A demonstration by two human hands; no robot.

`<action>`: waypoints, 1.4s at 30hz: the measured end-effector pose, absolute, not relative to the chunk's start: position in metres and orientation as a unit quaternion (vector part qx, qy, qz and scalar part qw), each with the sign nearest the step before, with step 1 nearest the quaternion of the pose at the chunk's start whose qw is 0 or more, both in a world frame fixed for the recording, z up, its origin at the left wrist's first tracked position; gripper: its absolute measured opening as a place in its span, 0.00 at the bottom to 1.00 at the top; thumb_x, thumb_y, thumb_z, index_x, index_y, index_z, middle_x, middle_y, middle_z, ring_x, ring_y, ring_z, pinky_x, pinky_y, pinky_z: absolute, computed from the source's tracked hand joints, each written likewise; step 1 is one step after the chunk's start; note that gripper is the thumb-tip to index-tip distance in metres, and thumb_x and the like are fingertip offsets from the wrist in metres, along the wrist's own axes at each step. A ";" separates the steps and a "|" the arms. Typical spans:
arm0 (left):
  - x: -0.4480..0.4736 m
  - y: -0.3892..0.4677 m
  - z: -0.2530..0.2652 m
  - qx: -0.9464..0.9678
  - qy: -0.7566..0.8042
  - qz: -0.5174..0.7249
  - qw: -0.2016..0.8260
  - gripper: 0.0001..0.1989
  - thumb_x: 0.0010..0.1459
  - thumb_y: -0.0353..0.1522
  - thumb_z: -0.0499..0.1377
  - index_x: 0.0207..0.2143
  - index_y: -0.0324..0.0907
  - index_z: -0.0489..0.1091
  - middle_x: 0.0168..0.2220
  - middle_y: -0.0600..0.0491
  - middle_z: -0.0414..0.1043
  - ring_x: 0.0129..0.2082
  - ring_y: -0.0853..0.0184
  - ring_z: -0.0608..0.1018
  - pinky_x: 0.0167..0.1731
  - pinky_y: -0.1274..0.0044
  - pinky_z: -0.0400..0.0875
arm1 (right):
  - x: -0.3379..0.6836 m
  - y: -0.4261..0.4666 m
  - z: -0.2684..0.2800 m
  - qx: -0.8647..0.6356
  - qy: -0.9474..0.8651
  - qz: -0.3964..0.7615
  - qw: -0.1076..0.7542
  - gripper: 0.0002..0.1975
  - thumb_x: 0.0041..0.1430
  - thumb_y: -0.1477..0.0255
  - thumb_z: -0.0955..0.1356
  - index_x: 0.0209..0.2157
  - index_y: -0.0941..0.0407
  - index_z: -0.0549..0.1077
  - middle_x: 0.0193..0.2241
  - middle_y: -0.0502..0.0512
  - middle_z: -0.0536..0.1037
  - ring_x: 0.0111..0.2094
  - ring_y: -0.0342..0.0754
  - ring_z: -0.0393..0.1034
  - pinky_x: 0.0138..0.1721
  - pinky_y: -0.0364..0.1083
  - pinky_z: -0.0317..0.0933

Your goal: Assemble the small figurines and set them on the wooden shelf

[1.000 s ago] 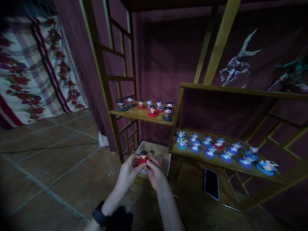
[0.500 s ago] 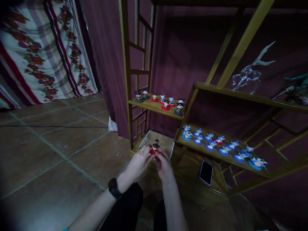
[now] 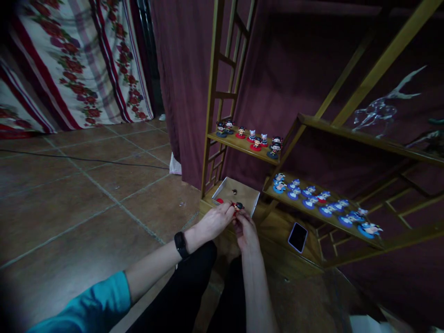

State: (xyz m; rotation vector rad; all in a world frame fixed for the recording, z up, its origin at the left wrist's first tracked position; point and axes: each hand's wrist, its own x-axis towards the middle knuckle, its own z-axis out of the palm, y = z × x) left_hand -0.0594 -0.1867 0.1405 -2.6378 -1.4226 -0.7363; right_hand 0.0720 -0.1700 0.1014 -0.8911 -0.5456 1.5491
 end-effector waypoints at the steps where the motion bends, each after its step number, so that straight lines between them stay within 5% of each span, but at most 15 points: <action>1: -0.060 -0.189 0.142 -0.858 -0.460 -0.227 0.036 0.05 0.59 0.29 0.48 0.38 0.40 0.60 0.38 0.48 0.63 0.38 0.65 0.70 0.38 0.74 0.67 | 0.072 -0.172 0.101 -0.384 -0.231 0.668 0.595 0.09 0.37 0.79 0.72 0.25 0.55 0.74 0.25 0.46 0.77 0.23 0.38 0.68 0.22 0.36 0.63; 10: -0.059 -0.200 0.148 -0.867 -0.444 -0.224 0.027 0.09 0.57 0.30 0.52 0.41 0.39 0.60 0.43 0.46 0.63 0.42 0.62 0.70 0.41 0.72 0.67 | 0.072 -0.187 0.105 -0.384 -0.229 0.666 0.597 0.10 0.36 0.80 0.73 0.25 0.55 0.74 0.23 0.45 0.77 0.22 0.37 0.68 0.22 0.36 0.64; 16: -0.066 -0.199 0.147 -0.785 -0.461 -0.379 -0.164 0.06 0.55 0.30 0.54 0.37 0.42 0.62 0.38 0.51 0.67 0.38 0.66 0.73 0.37 0.75 0.67 | 0.069 -0.193 0.116 -0.371 -0.257 0.647 0.615 0.11 0.38 0.76 0.73 0.29 0.54 0.74 0.29 0.47 0.78 0.26 0.39 0.70 0.25 0.37 0.65; 26: -0.067 -0.190 0.160 -0.518 -0.408 -0.551 -0.511 0.17 0.40 0.34 0.66 0.31 0.38 0.65 0.25 0.54 0.73 0.26 0.70 0.75 0.30 0.78 0.69 | 0.064 -0.199 0.140 -0.336 -0.318 0.640 0.613 0.15 0.42 0.71 0.72 0.37 0.55 0.74 0.34 0.52 0.78 0.30 0.41 0.71 0.30 0.40 0.66; 42: -0.067 -0.189 0.164 -0.580 -0.418 -0.536 -0.449 0.21 0.37 0.34 0.67 0.36 0.38 0.68 0.29 0.52 0.73 0.27 0.68 0.75 0.31 0.75 0.71 | 0.061 -0.201 0.156 -0.317 -0.366 0.655 0.580 0.15 0.44 0.69 0.71 0.35 0.59 0.74 0.31 0.55 0.78 0.31 0.43 0.70 0.29 0.40 0.62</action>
